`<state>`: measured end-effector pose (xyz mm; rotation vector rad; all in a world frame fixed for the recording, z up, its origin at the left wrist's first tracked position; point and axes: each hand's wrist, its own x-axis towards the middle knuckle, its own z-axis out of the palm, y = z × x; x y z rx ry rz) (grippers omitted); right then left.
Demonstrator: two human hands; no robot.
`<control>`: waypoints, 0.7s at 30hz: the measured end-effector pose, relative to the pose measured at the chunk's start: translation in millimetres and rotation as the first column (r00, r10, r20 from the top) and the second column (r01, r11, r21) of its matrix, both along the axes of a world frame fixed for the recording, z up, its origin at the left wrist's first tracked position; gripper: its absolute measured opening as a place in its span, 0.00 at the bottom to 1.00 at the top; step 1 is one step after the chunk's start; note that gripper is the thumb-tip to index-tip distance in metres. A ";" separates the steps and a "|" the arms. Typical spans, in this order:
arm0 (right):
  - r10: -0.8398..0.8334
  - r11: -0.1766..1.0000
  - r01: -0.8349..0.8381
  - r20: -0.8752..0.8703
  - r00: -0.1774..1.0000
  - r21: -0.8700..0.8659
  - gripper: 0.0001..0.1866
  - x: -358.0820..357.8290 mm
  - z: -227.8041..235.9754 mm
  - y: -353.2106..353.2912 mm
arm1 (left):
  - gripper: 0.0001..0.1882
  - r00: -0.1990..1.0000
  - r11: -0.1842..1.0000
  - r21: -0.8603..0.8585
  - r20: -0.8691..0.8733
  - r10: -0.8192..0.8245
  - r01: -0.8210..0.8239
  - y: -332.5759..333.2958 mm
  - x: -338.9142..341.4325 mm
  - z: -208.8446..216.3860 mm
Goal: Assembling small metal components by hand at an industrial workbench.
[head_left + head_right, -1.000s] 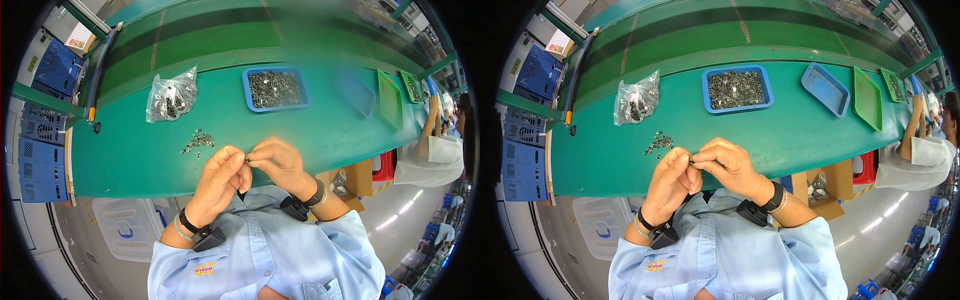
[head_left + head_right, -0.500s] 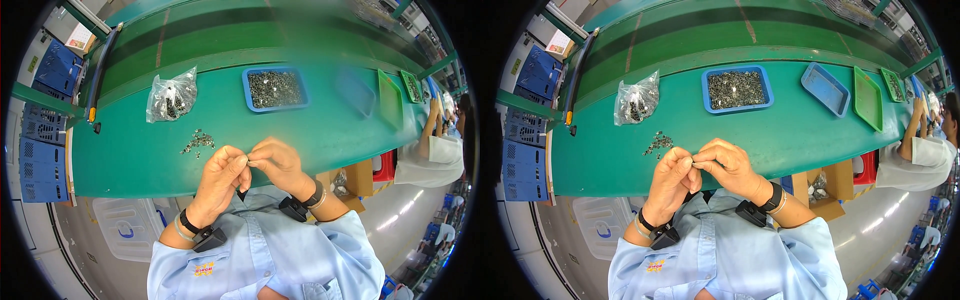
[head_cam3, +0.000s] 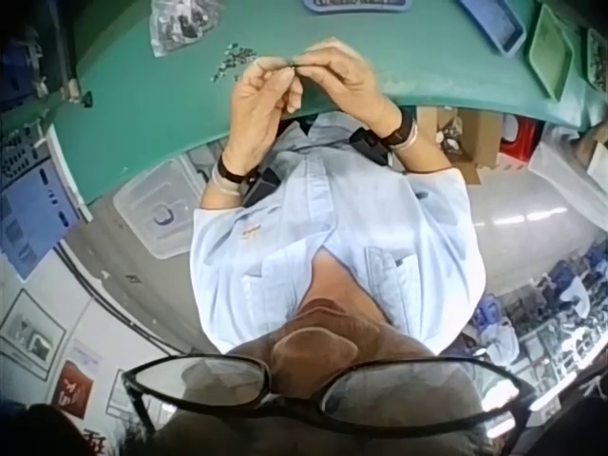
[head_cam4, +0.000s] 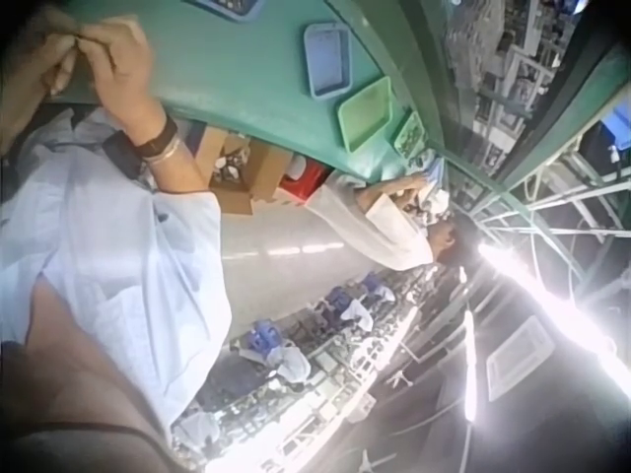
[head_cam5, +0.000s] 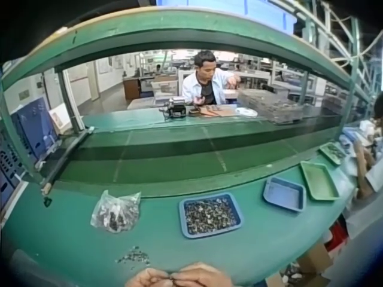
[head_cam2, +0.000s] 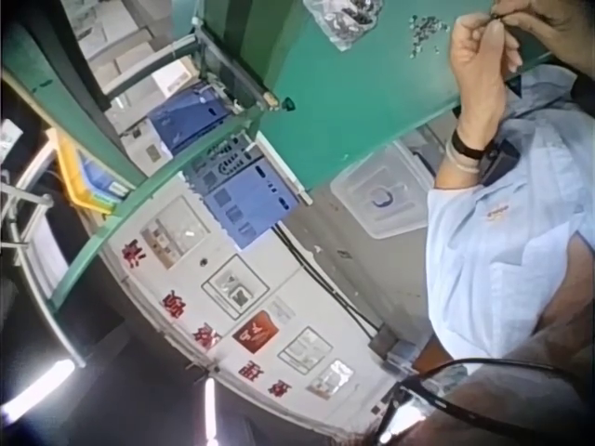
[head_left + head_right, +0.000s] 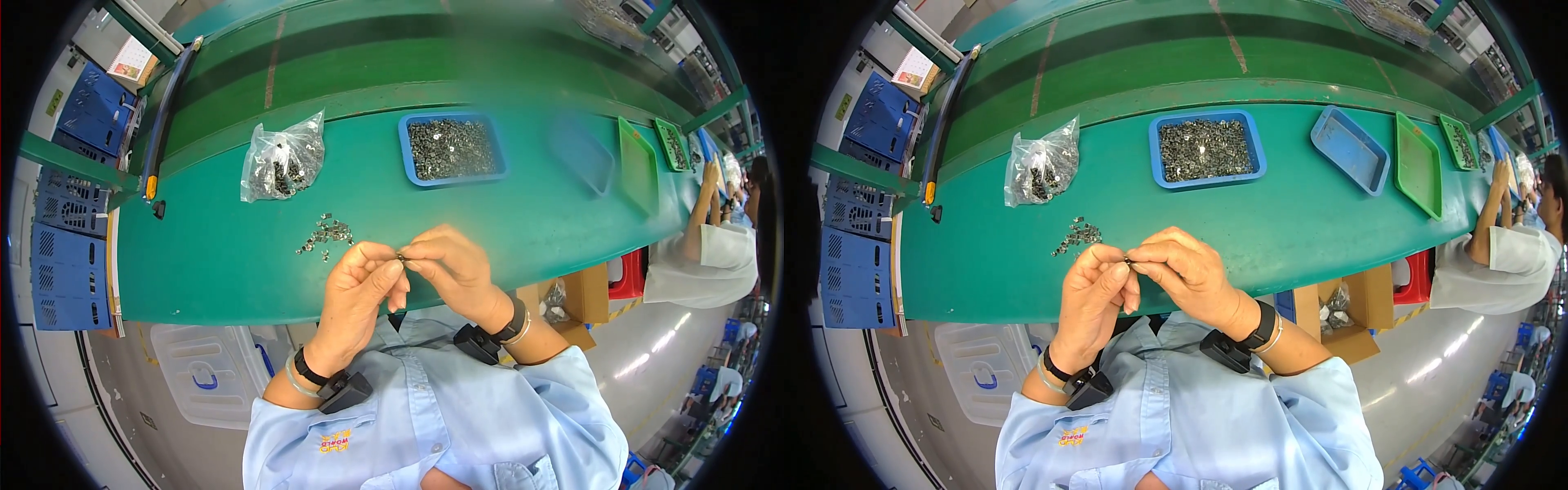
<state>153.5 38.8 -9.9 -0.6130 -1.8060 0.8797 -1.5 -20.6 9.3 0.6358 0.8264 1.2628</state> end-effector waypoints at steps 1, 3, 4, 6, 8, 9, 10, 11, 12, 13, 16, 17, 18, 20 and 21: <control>-0.001 1.000 0.001 -0.001 1.000 -0.001 0.08 0.1 0.6 -0.7 | 0.06 1.000 1.000 -0.001 -0.001 -0.001 0.001 0.2 -0.4 -0.1; -0.007 1.000 0.007 0.020 1.000 -0.028 0.08 0.9 1.9 -2.0 | 0.06 0.991 0.999 0.040 -0.127 0.041 -0.036 0.5 -0.9 -0.1; -0.008 0.999 0.010 0.033 0.999 -0.041 0.08 1.3 2.5 -2.5 | 0.06 0.980 0.997 0.063 -0.187 0.065 -0.054 0.3 -1.0 -0.5; -0.011 0.999 0.013 0.039 0.999 -0.034 0.08 1.8 3.4 -2.1 | 0.06 0.976 0.996 0.063 -0.206 0.070 -0.058 0.3 -1.1 0.3; -0.017 1.000 0.018 0.049 0.999 -0.019 0.08 2.4 4.3 -1.2 | 0.06 0.966 0.996 0.065 -0.247 0.081 -0.067 0.6 -1.1 1.1; -0.017 1.000 0.018 0.050 0.999 -0.019 0.08 2.7 5.1 -0.9 | 0.06 0.966 0.996 0.064 -0.246 0.082 -0.068 0.3 -1.1 0.9; -0.009 1.000 0.011 0.063 0.998 -0.021 0.08 3.0 5.8 -0.5 | 0.06 0.953 0.992 0.094 -0.286 0.102 -0.078 0.1 -1.0 0.7; -0.002 1.000 0.003 0.076 0.997 -0.023 0.08 3.3 6.5 -0.1 | 0.06 0.938 0.988 0.125 -0.324 0.124 -0.087 -0.2 -1.0 0.6; 0.006 1.000 -0.003 0.089 0.996 -0.025 0.08 3.6 7.0 0.2 | 0.06 0.921 0.983 0.156 -0.361 0.146 -0.094 -0.4 -0.9 0.4; 0.006 1.000 -0.003 0.089 0.996 -0.026 0.08 3.9 7.3 0.4 | 0.06 0.921 0.983 0.155 -0.361 0.145 -0.094 -0.5 -0.7 -0.1; 0.002 1.000 0.000 0.112 0.994 -0.015 0.08 4.4 8.5 0.6 | 0.06 0.835 0.961 0.264 -0.509 0.207 -0.077 -0.4 -0.8 -3.5; 0.001 1.000 0.001 0.112 0.994 -0.015 0.08 4.5 9.1 0.7 | 0.06 0.836 0.962 0.264 -0.509 0.206 -0.076 -0.1 -1.7 -4.2; 0.000 1.000 0.001 0.131 0.991 -0.009 0.08 4.5 9.9 0.8 | 0.06 0.786 0.952 0.303 -0.578 0.219 -0.043 0.1 -3.8 -4.9; -0.002 1.000 0.002 0.169 0.986 0.002 0.08 5.0 11.4 0.9 | 0.05 0.669 0.929 0.370 -0.698 0.253 0.034 0.6 -6.9 -6.0; -0.003 1.000 0.003 0.170 0.985 0.002 0.08 5.4 12.6 0.9 | 0.05 0.670 0.928 0.370 -0.698 0.252 0.035 1.0 -7.1 -5.6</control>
